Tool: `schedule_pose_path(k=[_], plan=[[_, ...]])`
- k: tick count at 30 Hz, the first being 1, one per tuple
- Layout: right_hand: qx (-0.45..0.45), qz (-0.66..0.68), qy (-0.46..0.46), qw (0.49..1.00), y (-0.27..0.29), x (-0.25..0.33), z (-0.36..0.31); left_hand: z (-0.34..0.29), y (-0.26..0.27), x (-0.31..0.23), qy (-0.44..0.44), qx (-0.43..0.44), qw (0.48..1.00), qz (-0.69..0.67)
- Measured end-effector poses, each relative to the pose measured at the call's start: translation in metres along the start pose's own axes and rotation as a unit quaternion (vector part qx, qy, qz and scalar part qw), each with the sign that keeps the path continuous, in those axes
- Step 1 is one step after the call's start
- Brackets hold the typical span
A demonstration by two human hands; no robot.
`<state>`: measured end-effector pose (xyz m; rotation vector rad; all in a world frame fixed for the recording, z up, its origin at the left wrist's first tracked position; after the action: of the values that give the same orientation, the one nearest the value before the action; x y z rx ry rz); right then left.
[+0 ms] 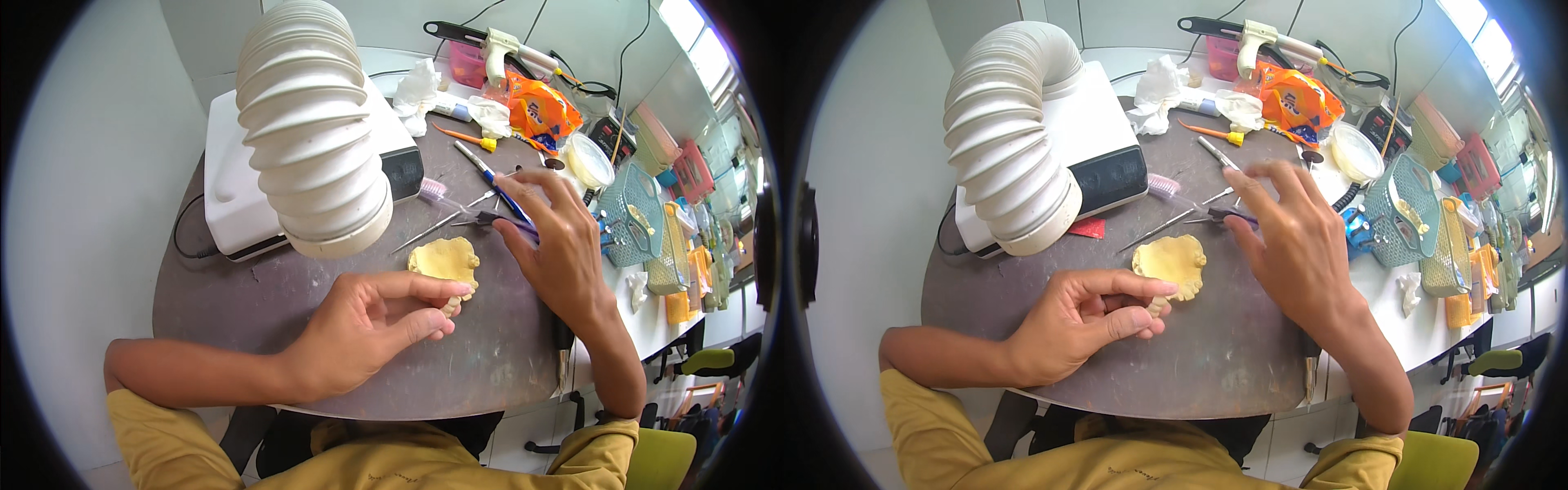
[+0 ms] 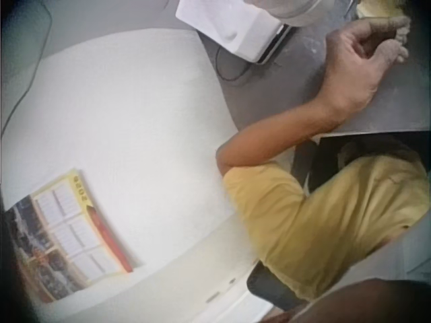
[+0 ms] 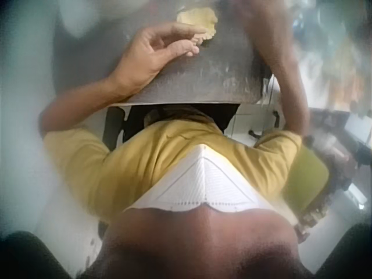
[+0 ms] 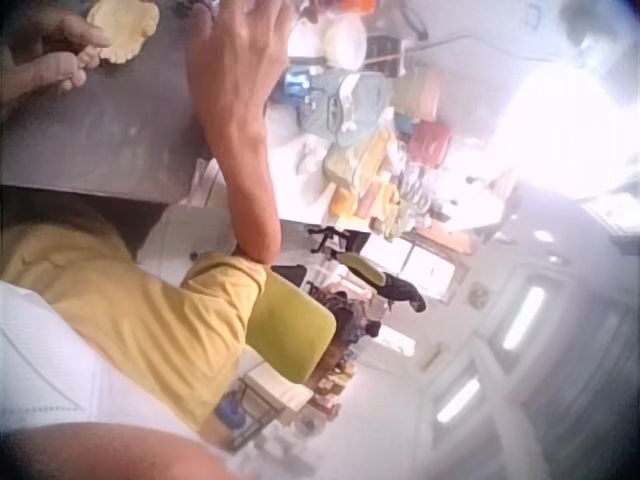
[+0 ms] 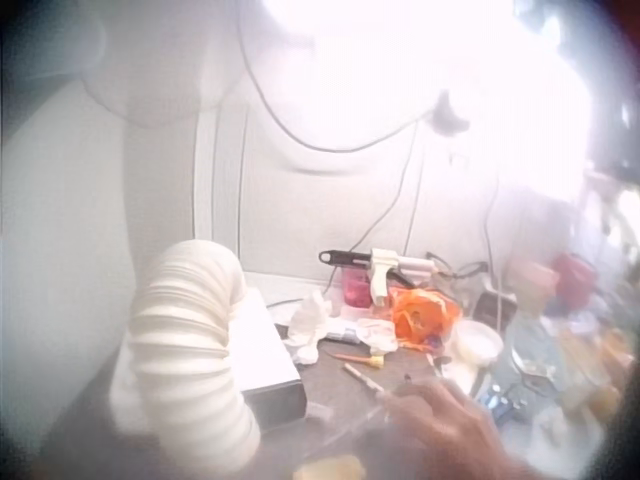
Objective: The person uses a rotary handpiece to grind and shape a small, yellowish dental prosthesis. They hold the object with their left hand while operating the tool with their right, frequently rotating the piece to access different surfaces. The person periodically places the prosthesis into a larger yellow mold to check the fit and alignment.
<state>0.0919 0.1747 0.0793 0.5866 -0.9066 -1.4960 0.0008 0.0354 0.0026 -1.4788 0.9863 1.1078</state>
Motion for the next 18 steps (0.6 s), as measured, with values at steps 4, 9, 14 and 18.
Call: schedule_pose_path(k=[4, 9, 14, 18], plan=[[0.082, 0.122, 0.015, 0.989, 0.002, 0.014, -0.010, -0.001, 0.006, -0.003, -0.002, -0.045, 0.999, 0.009], [0.088, 0.290, 0.046, 0.952, -0.008, 0.035, -0.012, 0.003, 0.007, -0.004, -0.020, -0.048, 0.998, 0.031], [0.120, 0.367, -0.013, 0.923, -0.008, 0.030, -0.017, 0.004, 0.008, -0.003, -0.030, -0.054, 0.998, 0.024], [0.138, 0.425, -0.069, 0.892, -0.014, 0.020, -0.022, 0.005, 0.010, -0.007, -0.026, -0.068, 0.997, 0.035]])
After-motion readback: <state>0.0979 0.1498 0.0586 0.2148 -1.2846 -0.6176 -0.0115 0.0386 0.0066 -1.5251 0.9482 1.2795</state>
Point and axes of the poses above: each hand's wrist, its own z-axis towards the middle knuckle, its own y-axis out of the back of the hand, x = y × z, the point moved 7 cm from there along z, towards the middle knuckle, and after that the axes turned 6 degrees about z, right-handed, at the moved point
